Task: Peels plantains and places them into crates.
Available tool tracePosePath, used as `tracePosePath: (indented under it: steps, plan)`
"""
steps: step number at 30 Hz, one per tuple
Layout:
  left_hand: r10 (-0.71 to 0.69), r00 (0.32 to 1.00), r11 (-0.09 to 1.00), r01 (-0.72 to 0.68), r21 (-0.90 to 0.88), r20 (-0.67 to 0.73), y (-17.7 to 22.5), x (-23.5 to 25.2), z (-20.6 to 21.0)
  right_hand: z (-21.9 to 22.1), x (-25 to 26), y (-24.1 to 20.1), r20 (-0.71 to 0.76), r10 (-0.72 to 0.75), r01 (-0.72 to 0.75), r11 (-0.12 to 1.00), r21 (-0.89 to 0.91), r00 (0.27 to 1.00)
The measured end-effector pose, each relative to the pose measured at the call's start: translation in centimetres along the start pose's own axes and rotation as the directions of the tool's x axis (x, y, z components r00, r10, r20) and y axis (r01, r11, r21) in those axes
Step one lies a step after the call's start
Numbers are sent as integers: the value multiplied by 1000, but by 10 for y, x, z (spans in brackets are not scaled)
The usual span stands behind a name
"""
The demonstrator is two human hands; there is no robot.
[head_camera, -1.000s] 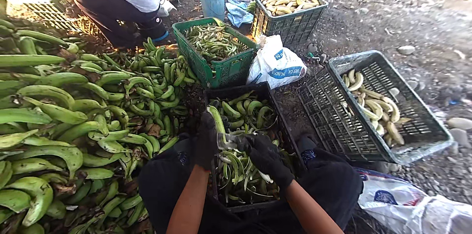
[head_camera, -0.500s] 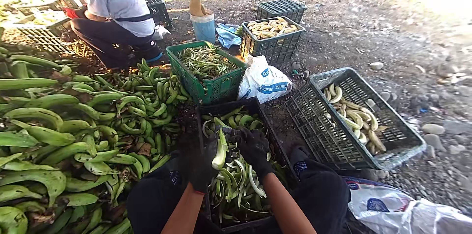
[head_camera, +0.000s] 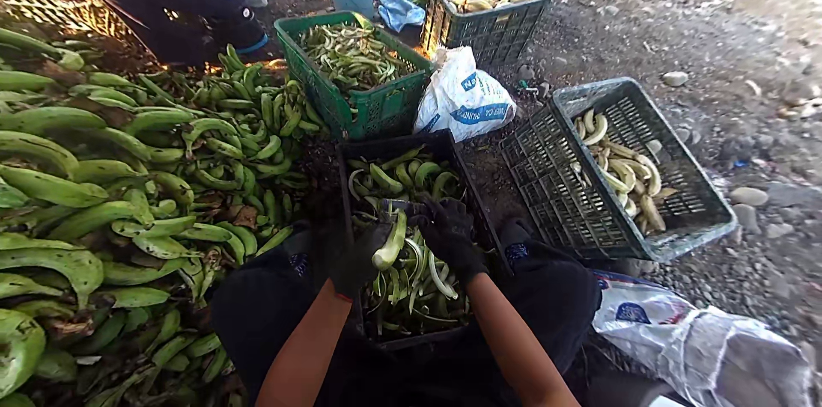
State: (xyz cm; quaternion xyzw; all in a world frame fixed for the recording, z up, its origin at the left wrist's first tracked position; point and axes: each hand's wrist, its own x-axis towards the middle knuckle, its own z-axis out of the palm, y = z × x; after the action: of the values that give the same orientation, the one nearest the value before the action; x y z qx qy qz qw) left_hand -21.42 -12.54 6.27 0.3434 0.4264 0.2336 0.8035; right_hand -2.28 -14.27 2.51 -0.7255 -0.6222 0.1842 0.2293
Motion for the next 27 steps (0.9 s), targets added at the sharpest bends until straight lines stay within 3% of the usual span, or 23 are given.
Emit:
tracePosePath:
  steps: [3,6,8,11,13,14,16,18,20,21,22,23,24,26,27]
  plan:
    - [-28,999,999,28,31,-20,1,1,1,0,7,10,45,25,-27,999,23,999]
    - [-58,998,992,59,107,-11,3,0,-3,-13,16,34,64,204,-209,976,67,977]
    - [-47,999,995,49,92,-21,5,0,-4,-24,14,48,65,235,-242,961,135,970]
    - [108,993,994,-108,-13,-40,0,11,-5,-24,0,35,79,158,-174,945,279,984]
    - [295,954,954,-297,-43,-55,-5,22,-7,-10,-8,20,107,109,-145,893,427,988]
    - [412,904,909,-416,-11,-110,-9,26,-6,-2,-11,13,147,114,-168,883,438,983]
    - [623,732,781,-601,168,-276,-13,29,-2,13,-21,-4,210,163,-229,913,338,964]
    - [721,478,672,-660,337,-503,-14,37,0,23,-39,-21,198,213,-256,940,227,957]
    - [762,219,569,-674,470,-609,-15,47,-9,36,-60,-27,-3,159,-155,967,204,987]
    - [768,165,554,-656,512,-619,-13,48,-12,42,-66,-28,-107,123,-100,975,201,987]
    - [764,182,573,-632,521,-619,-11,45,-12,42,-67,-29,-157,116,-81,974,214,981]
    - [752,265,614,-615,495,-603,-11,41,-11,36,-63,-30,-153,138,-100,967,234,979]
    - [745,396,651,-605,458,-536,-10,36,-10,28,-54,-32,-121,167,-135,961,241,978]
    - [665,714,734,-570,369,-219,-7,26,-18,9,-30,-31,-40,194,-181,959,219,980]
    - [576,813,778,-512,363,-88,-4,23,-20,0,-18,-29,24,205,-206,963,174,979]
